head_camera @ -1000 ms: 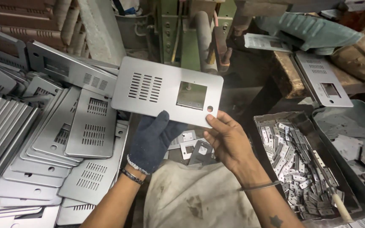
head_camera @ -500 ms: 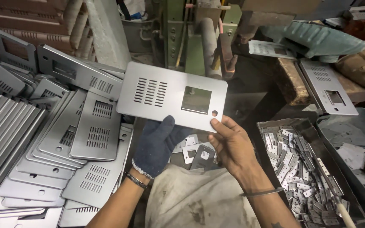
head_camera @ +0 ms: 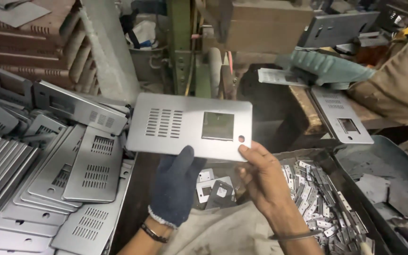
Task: Using a stamping press to join metal plates to larger metal panels.
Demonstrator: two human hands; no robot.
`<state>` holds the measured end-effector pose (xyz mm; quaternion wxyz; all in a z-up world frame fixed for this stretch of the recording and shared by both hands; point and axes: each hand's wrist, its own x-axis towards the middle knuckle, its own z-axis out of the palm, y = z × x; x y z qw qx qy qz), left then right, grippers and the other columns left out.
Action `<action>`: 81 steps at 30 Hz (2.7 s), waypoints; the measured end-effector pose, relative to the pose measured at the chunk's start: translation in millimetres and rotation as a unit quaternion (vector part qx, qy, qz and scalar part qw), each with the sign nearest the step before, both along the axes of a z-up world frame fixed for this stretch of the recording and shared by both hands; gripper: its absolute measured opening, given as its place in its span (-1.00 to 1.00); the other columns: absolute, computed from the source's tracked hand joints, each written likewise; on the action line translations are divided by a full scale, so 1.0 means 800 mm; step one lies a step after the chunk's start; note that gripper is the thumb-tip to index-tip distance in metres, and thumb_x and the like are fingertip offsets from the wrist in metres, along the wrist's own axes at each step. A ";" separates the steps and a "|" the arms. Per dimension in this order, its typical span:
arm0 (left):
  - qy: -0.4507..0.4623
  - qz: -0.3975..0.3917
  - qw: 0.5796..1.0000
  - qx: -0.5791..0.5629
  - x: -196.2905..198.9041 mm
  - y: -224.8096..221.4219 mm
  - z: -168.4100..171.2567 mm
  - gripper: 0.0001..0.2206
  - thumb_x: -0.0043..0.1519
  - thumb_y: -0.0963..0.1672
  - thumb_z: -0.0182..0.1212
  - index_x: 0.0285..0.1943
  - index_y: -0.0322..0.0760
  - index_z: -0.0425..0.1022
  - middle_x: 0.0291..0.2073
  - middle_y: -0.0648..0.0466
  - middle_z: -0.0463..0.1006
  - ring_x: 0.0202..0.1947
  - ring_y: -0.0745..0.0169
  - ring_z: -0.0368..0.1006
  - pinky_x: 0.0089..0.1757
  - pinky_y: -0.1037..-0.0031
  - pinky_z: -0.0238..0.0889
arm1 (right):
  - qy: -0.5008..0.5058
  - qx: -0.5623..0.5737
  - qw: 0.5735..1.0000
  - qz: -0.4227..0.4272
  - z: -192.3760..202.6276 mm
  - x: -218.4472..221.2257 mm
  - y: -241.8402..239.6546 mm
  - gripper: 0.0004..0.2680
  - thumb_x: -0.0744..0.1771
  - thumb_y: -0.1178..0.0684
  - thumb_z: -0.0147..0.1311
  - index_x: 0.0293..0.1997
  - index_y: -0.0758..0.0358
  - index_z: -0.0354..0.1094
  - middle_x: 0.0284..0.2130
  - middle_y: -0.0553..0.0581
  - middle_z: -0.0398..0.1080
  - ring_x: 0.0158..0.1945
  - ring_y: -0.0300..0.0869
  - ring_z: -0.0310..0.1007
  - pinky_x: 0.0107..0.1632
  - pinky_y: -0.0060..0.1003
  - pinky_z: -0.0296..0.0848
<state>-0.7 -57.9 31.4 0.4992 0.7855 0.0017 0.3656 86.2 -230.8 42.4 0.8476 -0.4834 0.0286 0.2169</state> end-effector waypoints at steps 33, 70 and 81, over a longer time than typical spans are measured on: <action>-0.021 -0.149 0.837 -0.525 0.132 -0.025 0.077 -0.75 0.23 -0.08 0.20 -0.01 -0.30 0.54 -0.23 0.15 0.59 -0.26 0.35 0.51 -0.21 0.46 0.40 | 0.014 0.055 0.998 0.007 0.044 0.183 -0.008 -0.87 0.33 0.18 0.14 -0.07 0.38 0.39 -0.23 0.16 0.46 -0.31 -0.20 0.44 -0.36 -0.49 0.54; -0.013 -0.116 0.764 -0.635 0.175 0.043 0.006 -0.72 0.20 -0.07 0.30 0.08 -0.12 0.51 -0.11 0.10 0.61 -0.12 0.15 0.52 -0.06 0.30 0.45 | -0.029 0.047 0.998 -0.018 0.037 0.181 -0.031 -0.86 0.31 0.14 0.20 -0.09 0.32 0.44 -0.25 0.02 0.49 -0.22 -0.28 0.49 -0.32 -0.56 0.50; -0.036 -0.133 0.765 -0.629 0.162 0.084 0.023 -0.72 0.24 -0.11 0.26 0.13 -0.15 0.50 -0.05 0.06 0.62 -0.05 0.11 0.54 -0.01 0.25 0.43 | -0.060 0.022 0.998 0.000 0.036 0.178 0.011 -0.90 0.32 0.17 0.22 -0.14 0.35 0.45 -0.34 0.03 0.48 -0.35 -0.35 0.44 -0.34 -0.59 0.45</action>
